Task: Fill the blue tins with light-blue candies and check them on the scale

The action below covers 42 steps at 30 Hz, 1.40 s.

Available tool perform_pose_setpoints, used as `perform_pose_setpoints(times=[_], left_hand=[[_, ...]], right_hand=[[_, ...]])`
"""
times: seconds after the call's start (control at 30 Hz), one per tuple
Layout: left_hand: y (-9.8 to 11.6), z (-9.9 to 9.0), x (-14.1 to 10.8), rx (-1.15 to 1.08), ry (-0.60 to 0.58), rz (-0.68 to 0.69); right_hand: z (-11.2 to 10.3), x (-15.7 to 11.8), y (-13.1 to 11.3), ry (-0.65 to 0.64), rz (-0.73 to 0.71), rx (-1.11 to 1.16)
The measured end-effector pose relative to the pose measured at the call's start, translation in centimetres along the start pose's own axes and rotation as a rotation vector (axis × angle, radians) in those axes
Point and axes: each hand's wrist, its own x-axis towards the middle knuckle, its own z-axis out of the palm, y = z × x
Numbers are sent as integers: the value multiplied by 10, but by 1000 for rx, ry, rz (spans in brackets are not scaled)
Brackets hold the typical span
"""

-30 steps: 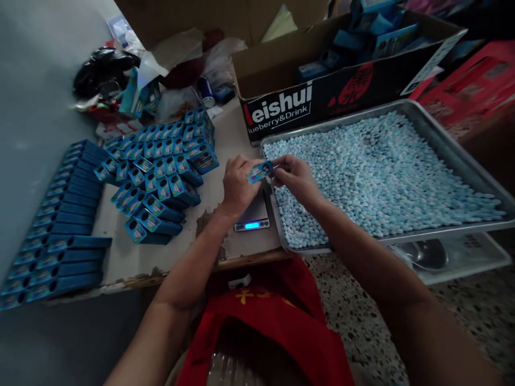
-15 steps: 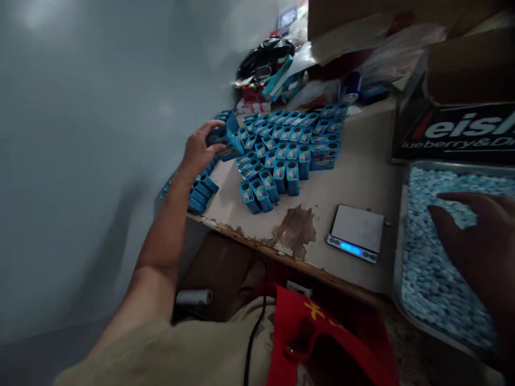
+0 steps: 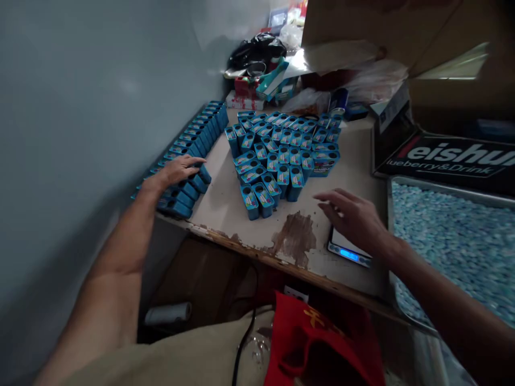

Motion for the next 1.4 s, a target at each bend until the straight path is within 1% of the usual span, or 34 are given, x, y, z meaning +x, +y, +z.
perform_pose_setpoints(times=[0.07, 0.13, 0.2, 0.27, 0.33, 0.5, 0.6, 0.67, 0.73, 0.8, 0.87, 0.93, 1.0, 1.07, 1.13, 1.2, 1.27, 1.33, 1.4], left_hand=[[1, 15, -2, 38, 62, -11], [2, 30, -3, 69, 129, -27], [2, 42, -2, 79, 164, -41], [-1, 50, 2, 62, 183, -44], [-5, 54, 7, 18, 217, -38], [-5, 57, 10, -95, 263, -61], [0, 56, 8, -122, 281, -68], [1, 54, 8, -149, 278, -59], [0, 52, 10, -176, 267, -41], [-3, 51, 14, -179, 257, -28], [-5, 52, 18, -162, 248, -42], [-6, 52, 21, -149, 241, -72], [-4, 51, 21, -140, 254, -74], [0, 50, 19, -136, 275, -55], [4, 48, 18, -114, 285, -60], [7, 46, 16, -75, 281, -78], [9, 44, 14, -80, 269, -79], [11, 40, 11, -136, 261, -76], [15, 35, 8, -202, 282, -72]], right_hand=[[11, 40, -26, -145, -42, -125], [22, 77, -47, -223, -63, -249], [30, 107, -59, -267, -106, -316], [36, 126, -62, -293, -150, -318], [39, 135, -57, -297, -171, -282], [40, 140, -42, -301, -175, -170], [34, 144, -47, -330, -192, -113], [25, 143, -54, -367, -252, -103], [12, 136, -61, -401, -338, -160], [-8, 120, -65, -428, -401, -267], [-32, 97, -65, -461, -402, -377], [-58, 68, -59, -517, -310, -462], [-81, 38, -48, -556, -126, -519], [-95, 9, -33, -554, 88, -556], [-99, -15, -14, -524, 259, -565], [-94, -34, 4, -485, 357, -541], [-84, -50, 20, -431, 387, -498], [-74, -63, 32, -369, 374, -448], [-69, -74, 40, -265, 374, -395]])
